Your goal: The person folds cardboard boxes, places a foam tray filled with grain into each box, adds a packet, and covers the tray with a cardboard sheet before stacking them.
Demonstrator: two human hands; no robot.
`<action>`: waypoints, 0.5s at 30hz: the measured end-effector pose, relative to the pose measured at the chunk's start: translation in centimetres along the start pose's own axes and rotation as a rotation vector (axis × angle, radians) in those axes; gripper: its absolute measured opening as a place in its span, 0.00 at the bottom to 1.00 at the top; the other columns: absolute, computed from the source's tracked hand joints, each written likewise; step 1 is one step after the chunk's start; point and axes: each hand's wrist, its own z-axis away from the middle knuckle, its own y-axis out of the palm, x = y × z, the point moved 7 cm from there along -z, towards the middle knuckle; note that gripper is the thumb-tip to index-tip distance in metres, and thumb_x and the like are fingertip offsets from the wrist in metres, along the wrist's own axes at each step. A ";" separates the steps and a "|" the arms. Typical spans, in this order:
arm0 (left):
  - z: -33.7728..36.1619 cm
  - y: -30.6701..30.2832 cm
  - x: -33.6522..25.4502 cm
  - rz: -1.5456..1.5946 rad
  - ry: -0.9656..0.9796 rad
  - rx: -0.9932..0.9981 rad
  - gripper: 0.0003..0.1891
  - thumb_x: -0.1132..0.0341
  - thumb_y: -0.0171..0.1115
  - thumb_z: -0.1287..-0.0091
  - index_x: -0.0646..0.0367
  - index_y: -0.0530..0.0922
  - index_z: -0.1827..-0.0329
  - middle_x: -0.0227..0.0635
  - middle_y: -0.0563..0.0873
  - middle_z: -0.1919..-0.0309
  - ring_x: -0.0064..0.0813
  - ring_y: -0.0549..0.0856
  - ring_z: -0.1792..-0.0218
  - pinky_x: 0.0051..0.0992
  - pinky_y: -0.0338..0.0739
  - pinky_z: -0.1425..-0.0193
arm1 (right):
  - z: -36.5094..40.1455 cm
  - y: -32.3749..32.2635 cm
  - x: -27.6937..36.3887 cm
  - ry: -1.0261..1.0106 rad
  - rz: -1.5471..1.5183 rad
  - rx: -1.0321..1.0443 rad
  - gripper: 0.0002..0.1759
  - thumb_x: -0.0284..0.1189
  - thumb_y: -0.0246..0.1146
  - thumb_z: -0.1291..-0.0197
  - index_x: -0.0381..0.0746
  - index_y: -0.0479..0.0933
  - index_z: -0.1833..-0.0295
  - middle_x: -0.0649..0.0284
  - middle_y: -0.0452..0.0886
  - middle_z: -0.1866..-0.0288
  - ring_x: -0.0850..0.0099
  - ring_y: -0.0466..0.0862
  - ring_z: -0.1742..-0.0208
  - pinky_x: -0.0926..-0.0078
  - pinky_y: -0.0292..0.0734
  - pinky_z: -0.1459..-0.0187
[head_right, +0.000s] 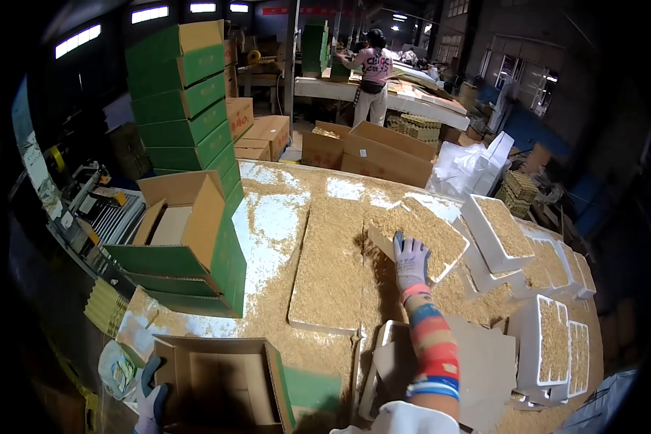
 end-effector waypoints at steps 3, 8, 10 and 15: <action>0.0 0.8 -1.2 -0.087 0.048 0.069 0.30 0.65 0.60 0.44 0.71 0.70 0.37 0.48 0.74 0.37 0.39 0.66 0.30 0.35 0.54 0.25 | -1.0 1.6 -0.8 0.043 -0.144 0.085 0.31 0.33 0.63 0.49 0.48 0.67 0.36 0.59 0.74 0.54 0.62 0.76 0.53 0.61 0.71 0.58; -0.4 -0.4 -0.5 0.204 0.196 0.094 0.37 0.71 0.57 0.44 0.70 0.59 0.29 0.46 0.68 0.32 0.38 0.64 0.29 0.33 0.54 0.25 | 1.1 -14.8 -1.2 -0.010 -0.546 0.037 0.46 0.38 0.76 0.66 0.43 0.66 0.36 0.55 0.73 0.52 0.57 0.75 0.50 0.58 0.73 0.52; -1.4 -1.2 0.6 0.061 0.254 0.158 0.39 0.79 0.55 0.43 0.68 0.53 0.25 0.45 0.61 0.27 0.35 0.61 0.26 0.31 0.53 0.24 | 3.3 -23.5 -0.6 -0.065 -0.668 -0.027 0.49 0.37 0.78 0.69 0.41 0.65 0.36 0.53 0.72 0.52 0.55 0.74 0.50 0.58 0.73 0.51; -2.2 0.4 0.2 0.549 0.080 0.445 0.37 0.76 0.57 0.39 0.66 0.54 0.25 0.42 0.60 0.26 0.33 0.58 0.25 0.29 0.50 0.23 | 10.1 -45.2 3.7 -0.209 -0.887 -0.296 0.47 0.30 0.78 0.72 0.35 0.68 0.38 0.51 0.72 0.54 0.53 0.74 0.53 0.58 0.73 0.51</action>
